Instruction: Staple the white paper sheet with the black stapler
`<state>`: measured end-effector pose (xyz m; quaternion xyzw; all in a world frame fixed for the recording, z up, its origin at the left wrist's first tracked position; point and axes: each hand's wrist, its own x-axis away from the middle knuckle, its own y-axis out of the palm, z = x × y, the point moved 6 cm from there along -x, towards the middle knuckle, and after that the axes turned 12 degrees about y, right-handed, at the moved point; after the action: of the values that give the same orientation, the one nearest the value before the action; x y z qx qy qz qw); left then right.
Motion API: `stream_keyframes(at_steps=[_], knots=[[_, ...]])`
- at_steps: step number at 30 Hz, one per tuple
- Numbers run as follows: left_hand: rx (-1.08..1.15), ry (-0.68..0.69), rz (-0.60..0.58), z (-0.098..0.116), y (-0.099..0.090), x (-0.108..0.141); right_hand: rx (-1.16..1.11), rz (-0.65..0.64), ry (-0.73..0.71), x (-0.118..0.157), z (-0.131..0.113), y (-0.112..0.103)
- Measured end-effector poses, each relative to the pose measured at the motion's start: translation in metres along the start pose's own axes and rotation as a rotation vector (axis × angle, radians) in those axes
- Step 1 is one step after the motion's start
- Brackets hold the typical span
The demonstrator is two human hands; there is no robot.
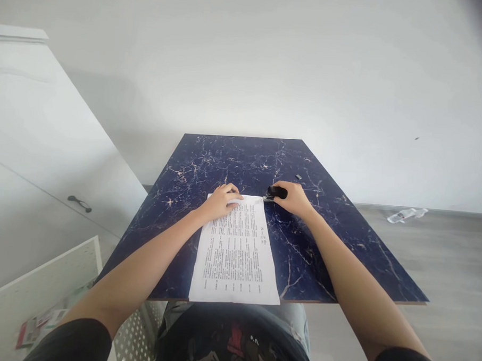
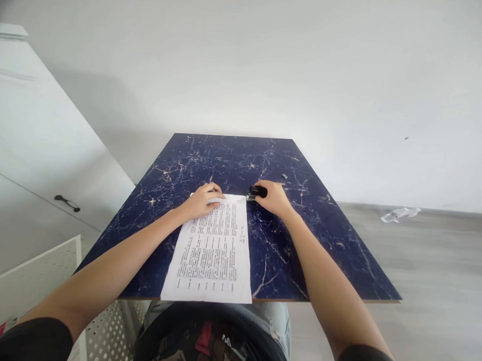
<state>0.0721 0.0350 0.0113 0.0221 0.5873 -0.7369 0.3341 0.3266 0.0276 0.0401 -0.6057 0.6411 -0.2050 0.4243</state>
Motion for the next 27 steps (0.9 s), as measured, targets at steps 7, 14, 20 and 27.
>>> stream_keyframes(at_steps=[7,14,20,27], knots=[[0.021,-0.008,-0.001,0.002,0.004,-0.001,0.001,-0.023,-0.015,0.000,-0.005,0.000],[0.024,-0.031,0.036,0.008,0.005,-0.006,-0.004,-0.054,-0.024,0.001,-0.011,0.002],[0.029,-0.068,0.045,0.008,0.006,-0.009,-0.033,-0.044,-0.061,-0.002,-0.020,0.012],[0.024,-0.071,0.064,0.010,0.004,-0.009,-0.002,-0.031,-0.083,-0.007,-0.028,0.024]])
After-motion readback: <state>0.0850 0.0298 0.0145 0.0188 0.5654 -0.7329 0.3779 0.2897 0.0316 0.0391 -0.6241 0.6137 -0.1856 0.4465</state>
